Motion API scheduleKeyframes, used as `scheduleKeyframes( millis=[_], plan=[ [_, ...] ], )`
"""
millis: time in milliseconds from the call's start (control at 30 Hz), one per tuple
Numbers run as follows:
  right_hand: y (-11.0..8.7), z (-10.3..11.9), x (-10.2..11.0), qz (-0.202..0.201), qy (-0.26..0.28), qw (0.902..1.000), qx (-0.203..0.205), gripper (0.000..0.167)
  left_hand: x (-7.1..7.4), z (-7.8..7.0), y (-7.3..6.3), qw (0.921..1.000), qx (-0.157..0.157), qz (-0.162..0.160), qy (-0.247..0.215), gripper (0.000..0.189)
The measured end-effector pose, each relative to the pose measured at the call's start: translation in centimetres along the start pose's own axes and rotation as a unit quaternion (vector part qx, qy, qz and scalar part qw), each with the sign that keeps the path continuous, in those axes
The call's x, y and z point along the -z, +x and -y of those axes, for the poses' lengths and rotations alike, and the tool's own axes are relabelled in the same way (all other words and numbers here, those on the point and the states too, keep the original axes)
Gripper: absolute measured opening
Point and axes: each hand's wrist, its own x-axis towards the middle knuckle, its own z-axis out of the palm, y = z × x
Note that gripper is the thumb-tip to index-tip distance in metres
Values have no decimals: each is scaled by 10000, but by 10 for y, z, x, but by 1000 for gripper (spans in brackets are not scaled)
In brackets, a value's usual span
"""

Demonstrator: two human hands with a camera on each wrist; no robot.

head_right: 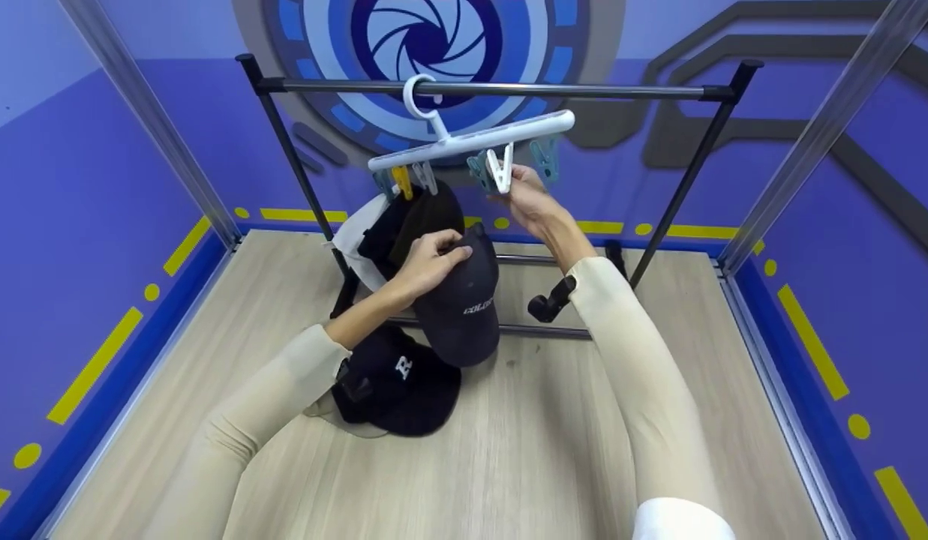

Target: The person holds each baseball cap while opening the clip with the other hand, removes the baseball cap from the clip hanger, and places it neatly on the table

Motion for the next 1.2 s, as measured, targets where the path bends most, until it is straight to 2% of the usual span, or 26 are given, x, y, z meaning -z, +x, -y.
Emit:
scheduleKeyframes(
  millis=[100, 167, 267, 333, 367, 433, 500, 533, 600, 633, 667, 733, 800, 900, 1033, 1200],
  plan=[
    [-4, 3, 5, -134, -99, 9999, -45, 26, 0, 1, -3, 10000, 37, -4, -19, 13],
    [-8, 5, 10, -157, -362, 9992, -98, 37, 0, 1, -5, 10000, 32, -45, 9, 13],
    [-15, 7, 20, -46, -1275, 9918, -122, 53, 0, 2, -8, 10000, 60, -74, 30, 11],
    [-22, 8, 27, 68, -2207, 9753, -61, 57, 0, 3, -11, 9999, 70, -73, 64, 10],
    [-26, 8, 31, 109, -2711, 9625, 7, 56, 0, 4, -12, 9999, 81, -67, 75, 9],
    [-34, 8, 39, 159, -3762, 9261, 223, 54, 0, 5, -15, 9999, 82, -79, 115, 8],
    [-42, 6, 44, 198, -4812, 8743, 603, 50, 0, 8, -19, 9997, 106, -94, 174, 8],
    [-47, 4, 47, 213, -5279, 8451, 811, 48, 1, 9, -20, 9997, 127, -108, 201, 8],
    [-56, 2, 50, 204, -6053, 7868, 1187, 46, 1, 11, -24, 9995, 201, -112, 230, 7],
    [-60, 1, 51, 195, -6324, 7626, 1346, 45, 2, 12, -25, 9994, 241, -110, 240, 7],
    [-65, 0, 52, 177, -6553, 7413, 1440, 45, 2, 13, -27, 9992, 286, -94, 243, 7],
    [-75, 0, 55, 84, -6790, 7197, 1443, 46, 2, 14, -30, 9990, 370, -73, 221, 7],
    [-84, 1, 59, -20, -6934, 7069, 1397, 47, 1, 16, -32, 9988, 433, -33, 215, 7],
    [-96, 5, 66, -139, -7015, 6988, 1395, 48, -1, 20, -34, 9983, 544, 6, 228, 7],
    [-107, 8, 74, -184, -6993, 6977, 1543, 47, -4, 25, -39, 9973, 696, 19, 221, 9],
    [-116, 8, 80, -139, -6934, 7031, 1566, 48, -8, 32, -46, 9969, 774, 88, 132, 11]
  ],
)
